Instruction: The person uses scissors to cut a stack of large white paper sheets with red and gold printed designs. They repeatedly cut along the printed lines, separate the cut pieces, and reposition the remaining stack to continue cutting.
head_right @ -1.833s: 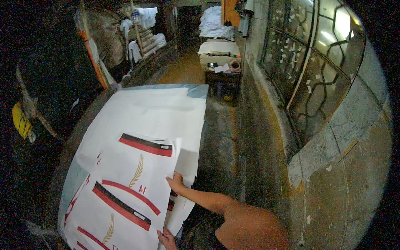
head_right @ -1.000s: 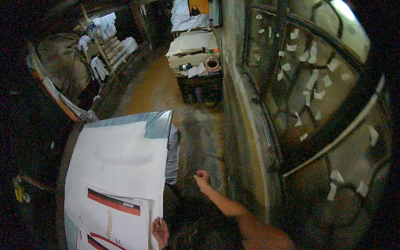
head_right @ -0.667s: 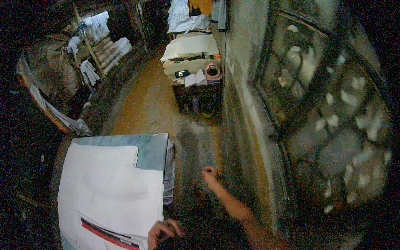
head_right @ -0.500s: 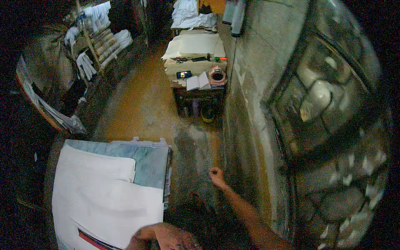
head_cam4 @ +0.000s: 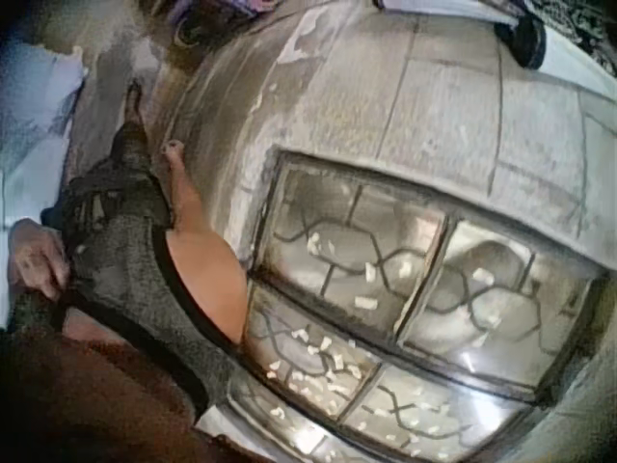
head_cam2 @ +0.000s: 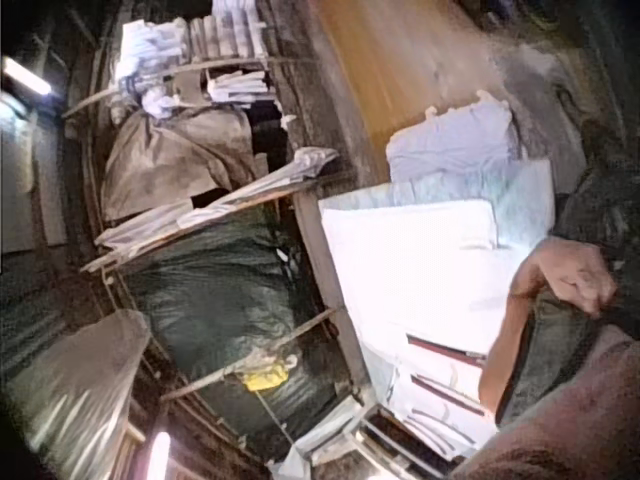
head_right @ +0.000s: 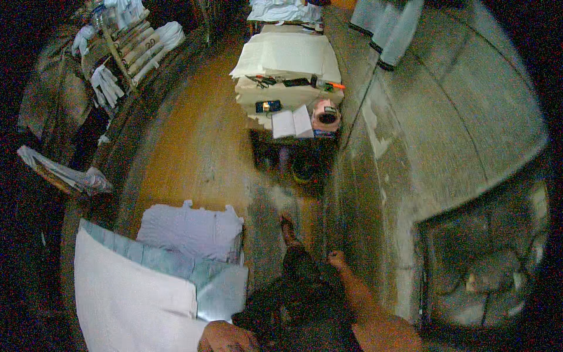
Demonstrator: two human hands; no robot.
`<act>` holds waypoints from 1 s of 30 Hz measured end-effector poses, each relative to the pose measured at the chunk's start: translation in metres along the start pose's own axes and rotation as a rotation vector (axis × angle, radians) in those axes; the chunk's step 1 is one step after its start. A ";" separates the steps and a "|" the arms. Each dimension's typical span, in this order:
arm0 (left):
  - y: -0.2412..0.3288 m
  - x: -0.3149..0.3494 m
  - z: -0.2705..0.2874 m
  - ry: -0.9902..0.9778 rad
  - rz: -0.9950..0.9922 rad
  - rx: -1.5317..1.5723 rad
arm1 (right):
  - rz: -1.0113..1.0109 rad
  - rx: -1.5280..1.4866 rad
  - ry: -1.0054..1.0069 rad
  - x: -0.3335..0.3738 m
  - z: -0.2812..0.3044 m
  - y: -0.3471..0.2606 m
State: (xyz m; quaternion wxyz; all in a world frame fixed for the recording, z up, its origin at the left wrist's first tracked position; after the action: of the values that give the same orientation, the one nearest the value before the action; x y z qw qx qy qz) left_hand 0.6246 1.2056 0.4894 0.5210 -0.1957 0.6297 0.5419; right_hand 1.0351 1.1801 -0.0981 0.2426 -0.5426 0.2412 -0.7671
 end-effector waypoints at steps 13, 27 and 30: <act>-0.018 0.347 0.305 1.776 1.165 -0.335 | 0.942 0.483 0.215 -0.416 -0.045 -0.752; -0.054 0.368 0.389 1.842 1.402 -0.641 | 0.762 1.305 0.070 -0.535 -0.129 -0.947; -0.048 0.369 0.376 1.894 1.408 -0.646 | 0.634 1.162 -0.092 -0.530 -0.135 -0.952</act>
State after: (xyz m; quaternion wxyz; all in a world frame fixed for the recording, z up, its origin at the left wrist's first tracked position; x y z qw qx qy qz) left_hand 0.6905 1.6401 0.1949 -0.6229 -0.2495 0.5649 0.4803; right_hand 0.9574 2.2598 0.0854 0.7200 -0.2584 -0.0745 -0.6398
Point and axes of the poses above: each hand's wrist, its own x-axis away from the middle knuckle, its own z-axis out of the back of the hand, y = z × x, the point moved 8 cm from there along -x, towards the middle knuckle, and after that the axes turned 13 degrees about -y, right-handed, at the moved point
